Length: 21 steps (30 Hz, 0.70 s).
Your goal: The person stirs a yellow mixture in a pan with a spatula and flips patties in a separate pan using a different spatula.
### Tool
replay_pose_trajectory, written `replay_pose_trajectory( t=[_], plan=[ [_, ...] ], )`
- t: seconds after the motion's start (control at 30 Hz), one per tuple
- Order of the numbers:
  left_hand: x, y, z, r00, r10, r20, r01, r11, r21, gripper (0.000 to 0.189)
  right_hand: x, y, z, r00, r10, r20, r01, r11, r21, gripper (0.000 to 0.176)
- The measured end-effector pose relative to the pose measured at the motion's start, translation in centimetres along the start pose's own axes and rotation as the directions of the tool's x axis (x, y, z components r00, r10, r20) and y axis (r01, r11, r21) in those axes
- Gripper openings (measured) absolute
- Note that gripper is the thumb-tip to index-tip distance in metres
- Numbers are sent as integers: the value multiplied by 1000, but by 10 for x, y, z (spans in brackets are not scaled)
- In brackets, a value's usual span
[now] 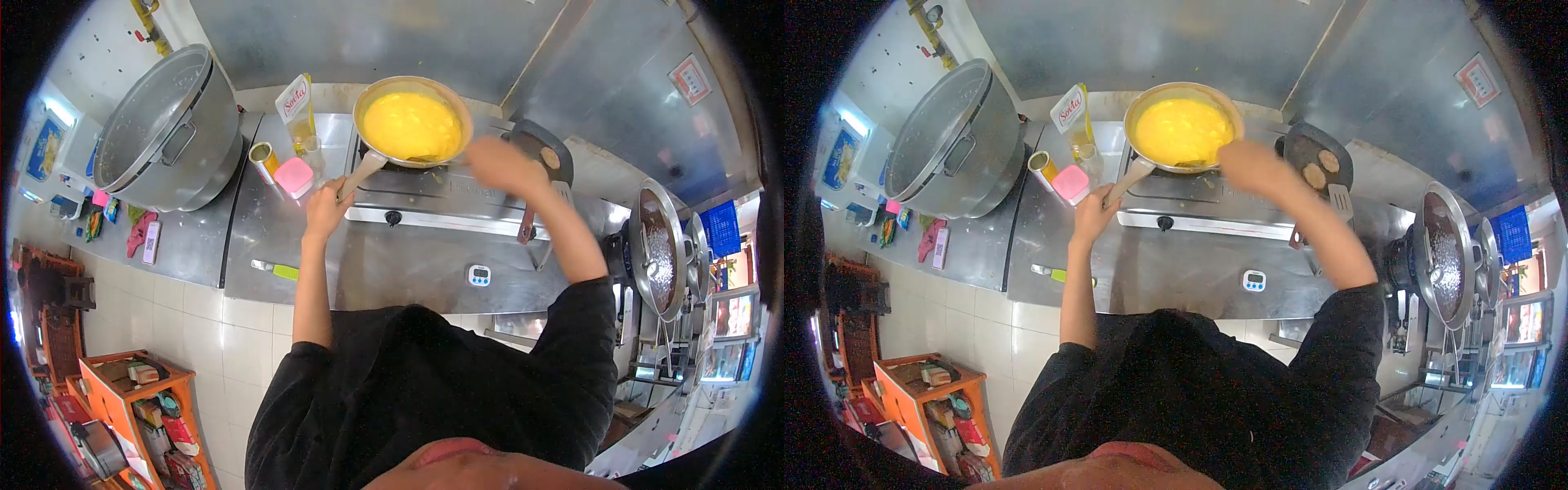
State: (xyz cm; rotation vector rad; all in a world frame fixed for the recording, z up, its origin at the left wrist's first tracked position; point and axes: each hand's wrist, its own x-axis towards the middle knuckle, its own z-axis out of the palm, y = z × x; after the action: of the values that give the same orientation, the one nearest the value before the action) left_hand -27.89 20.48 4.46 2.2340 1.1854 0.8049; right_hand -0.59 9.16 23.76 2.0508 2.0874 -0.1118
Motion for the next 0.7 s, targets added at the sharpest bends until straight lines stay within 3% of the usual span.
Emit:
replay_pose_trajectory(
  t=[0.1,0.3,0.37,0.47,0.7],
  plan=[
    [1,1,-3,999,2,38,-2,1000,8,36,25,-49,58,968,112,-226,-108,994,31,15],
    [0,-1,0,999,3,34,-2,1000,-25,37,110,-73,109,899,271,-343,-247,962,113,19],
    [-1,-3,3,1000,13,22,-13,1000,0,38,130,-63,113,830,453,-326,-416,892,178,18],
    [-1,1,0,999,-34,42,34,999,10,39,123,-34,110,791,442,-424,-378,897,229,19],
    [-2,-1,2,1000,-14,28,15,1000,-11,40,40,-18,82,876,345,-337,-311,938,152,18]
  ],
)
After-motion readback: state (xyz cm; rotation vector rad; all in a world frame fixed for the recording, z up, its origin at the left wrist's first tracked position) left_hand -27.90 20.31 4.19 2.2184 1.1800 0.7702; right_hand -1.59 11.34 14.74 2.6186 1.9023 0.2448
